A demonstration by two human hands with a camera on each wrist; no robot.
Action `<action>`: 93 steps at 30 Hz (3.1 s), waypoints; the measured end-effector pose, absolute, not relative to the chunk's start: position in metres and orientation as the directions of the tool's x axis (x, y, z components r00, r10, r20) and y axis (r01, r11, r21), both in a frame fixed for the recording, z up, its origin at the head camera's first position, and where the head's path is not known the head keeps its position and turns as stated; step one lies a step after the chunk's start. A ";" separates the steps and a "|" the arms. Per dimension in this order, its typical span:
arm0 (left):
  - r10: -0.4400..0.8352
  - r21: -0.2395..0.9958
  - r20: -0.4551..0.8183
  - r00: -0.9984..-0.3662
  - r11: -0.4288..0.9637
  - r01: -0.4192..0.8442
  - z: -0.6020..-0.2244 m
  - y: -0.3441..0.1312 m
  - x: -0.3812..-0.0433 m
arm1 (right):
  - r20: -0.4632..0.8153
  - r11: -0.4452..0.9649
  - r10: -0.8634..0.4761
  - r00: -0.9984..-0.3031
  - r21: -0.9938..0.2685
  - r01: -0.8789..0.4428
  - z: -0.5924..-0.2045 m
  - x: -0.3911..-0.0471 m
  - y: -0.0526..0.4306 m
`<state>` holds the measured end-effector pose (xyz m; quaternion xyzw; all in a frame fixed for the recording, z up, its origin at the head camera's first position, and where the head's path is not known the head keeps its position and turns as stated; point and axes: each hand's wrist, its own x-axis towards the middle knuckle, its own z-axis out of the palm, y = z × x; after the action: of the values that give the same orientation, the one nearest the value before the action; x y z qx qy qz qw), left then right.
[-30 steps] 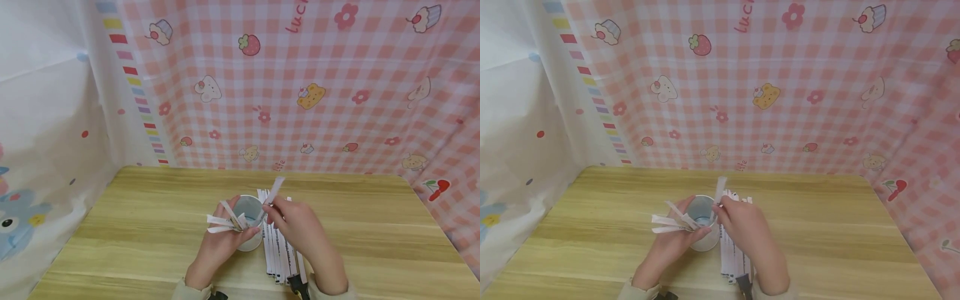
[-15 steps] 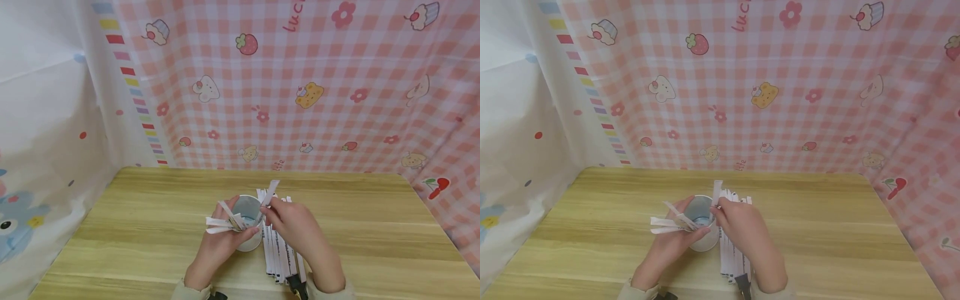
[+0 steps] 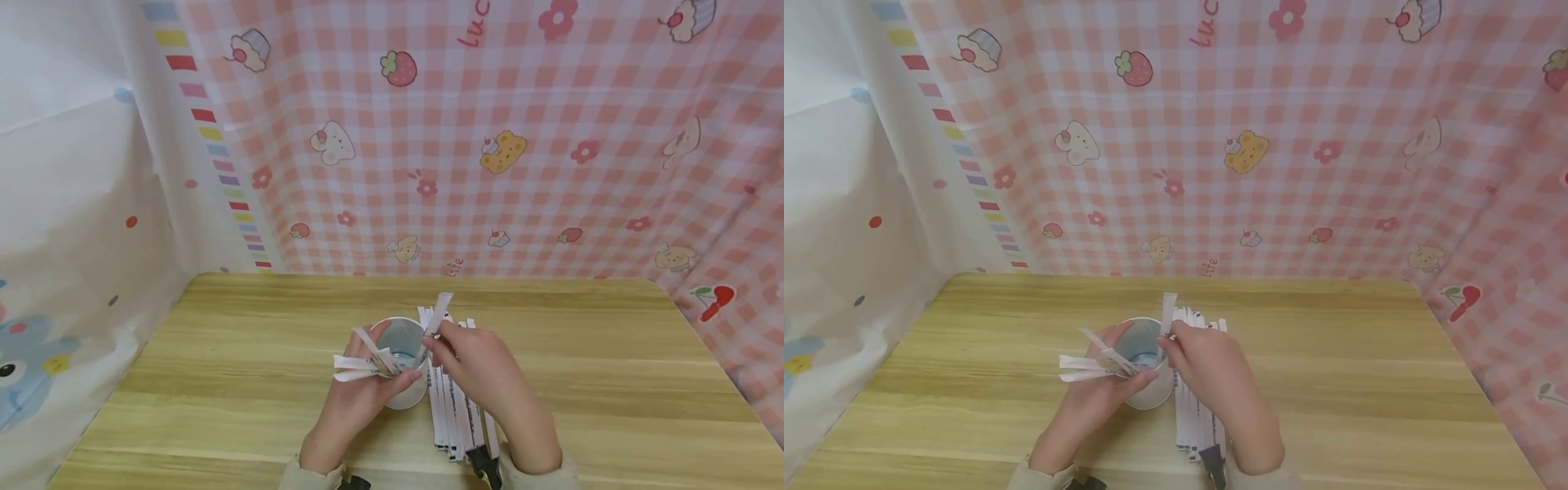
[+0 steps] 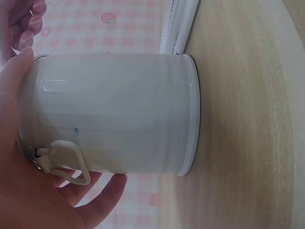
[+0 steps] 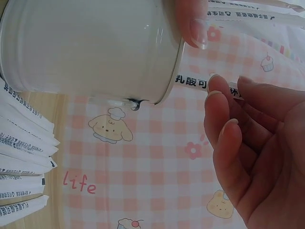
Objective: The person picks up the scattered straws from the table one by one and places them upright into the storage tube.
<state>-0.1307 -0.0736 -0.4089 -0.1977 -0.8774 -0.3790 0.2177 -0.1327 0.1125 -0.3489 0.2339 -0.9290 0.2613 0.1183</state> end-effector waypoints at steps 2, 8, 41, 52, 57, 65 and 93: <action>0.183 0.585 0.526 -0.830 0.631 0.510 -0.409 -0.074 -0.131 | 0.342 0.752 -0.374 -0.862 -0.432 -0.498 -0.350 -0.133 0.112; 0.186 0.584 0.525 -0.830 0.631 0.511 -0.410 -0.074 -0.132 | 0.346 0.752 -0.378 -0.859 -0.427 -0.502 -0.353 -0.135 0.113; 0.165 0.565 0.533 -0.830 0.660 0.494 -0.410 -0.073 -0.131 | 0.275 0.768 -0.380 -0.883 -0.438 -0.467 -0.358 -0.141 0.112; 0.167 0.571 0.524 -0.835 0.658 0.490 -0.411 -0.074 -0.131 | 0.286 0.760 -0.384 -0.878 -0.441 -0.477 -0.360 -0.142 0.112; 0.172 0.584 0.522 -0.835 0.642 0.497 -0.409 -0.074 -0.131 | 0.272 0.765 -0.382 -0.883 -0.443 -0.467 -0.363 -0.143 0.111; 0.172 0.597 0.506 -0.845 0.638 0.487 -0.410 -0.074 -0.130 | 0.163 0.776 -0.363 -0.917 -0.492 -0.395 -0.365 -0.144 0.115; 0.179 0.600 0.518 -0.836 0.620 0.505 -0.410 -0.075 -0.129 | -0.329 0.751 -0.071 -0.942 -0.639 0.166 -0.412 -0.169 0.170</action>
<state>-0.1292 -0.0745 -0.4103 -0.1953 -0.8754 -0.3896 0.2091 -0.1685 0.1696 -0.4115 -0.0257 -0.9204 0.3518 -0.1689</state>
